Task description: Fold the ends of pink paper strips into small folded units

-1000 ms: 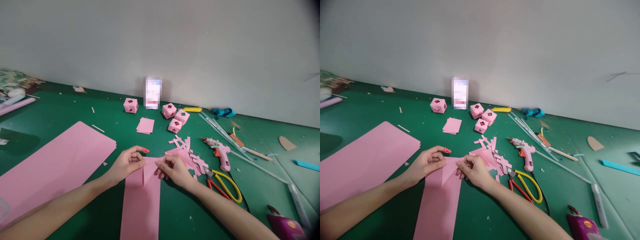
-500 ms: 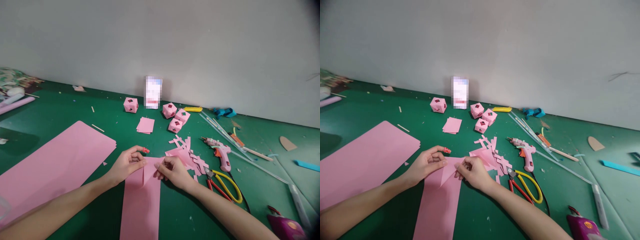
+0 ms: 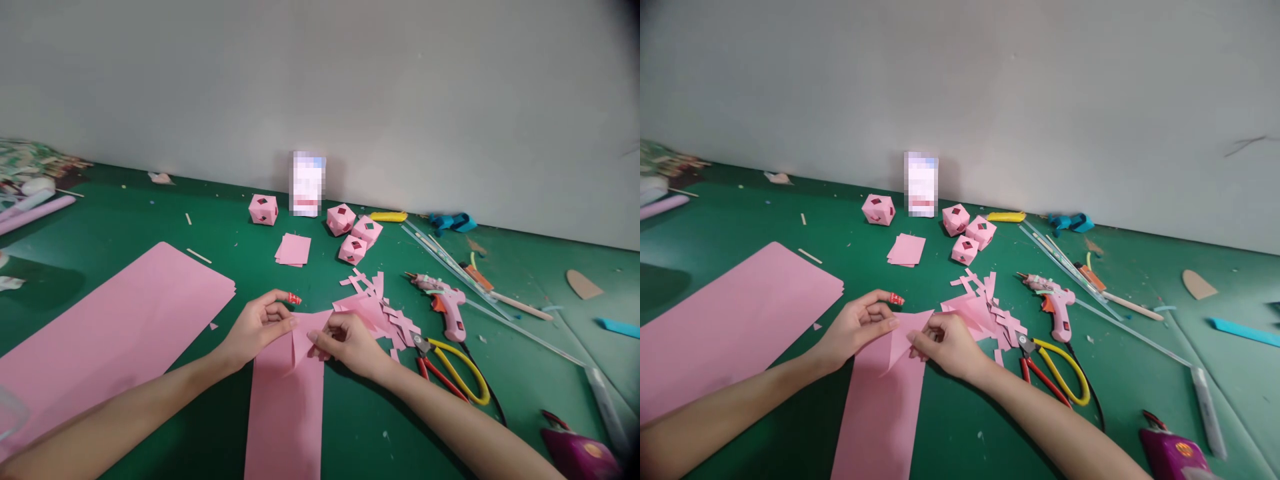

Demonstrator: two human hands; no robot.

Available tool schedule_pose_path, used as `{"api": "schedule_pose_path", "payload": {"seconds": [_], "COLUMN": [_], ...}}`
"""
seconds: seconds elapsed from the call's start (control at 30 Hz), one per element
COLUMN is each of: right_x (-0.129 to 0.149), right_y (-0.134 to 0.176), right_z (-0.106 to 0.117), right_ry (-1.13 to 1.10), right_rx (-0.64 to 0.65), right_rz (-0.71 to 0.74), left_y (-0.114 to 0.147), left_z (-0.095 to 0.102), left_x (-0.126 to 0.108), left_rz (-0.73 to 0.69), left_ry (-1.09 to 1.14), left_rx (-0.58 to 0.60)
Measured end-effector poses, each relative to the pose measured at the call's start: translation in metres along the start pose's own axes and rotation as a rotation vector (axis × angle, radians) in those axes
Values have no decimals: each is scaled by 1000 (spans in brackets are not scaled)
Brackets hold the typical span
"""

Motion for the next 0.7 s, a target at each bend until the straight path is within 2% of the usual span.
{"api": "schedule_pose_path", "payload": {"seconds": [0.2,0.57,0.7], "right_x": [-1,0,1], "right_y": [0,-1,-2], "right_z": [-1,-3,-4], "right_ry": [53,154,121], "right_rx": [42,31,47], "right_rz": [21,62,58], "left_y": [0,0,1], "left_z": [0,-1,-1], "left_x": [1,0,0], "left_rz": [-2,-15,-8], "left_ry": [18,39,65], "left_rx": [8,-48,-85]}}
Point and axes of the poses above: each hand's wrist, its own y-axis away from the middle knuckle, its own z-axis out of the back of the hand, x = y × z, the point moved 3 cm from there along -y, towards the middle knuckle, and after that the axes turned 5 degrees about y, right-handed, at the moved point
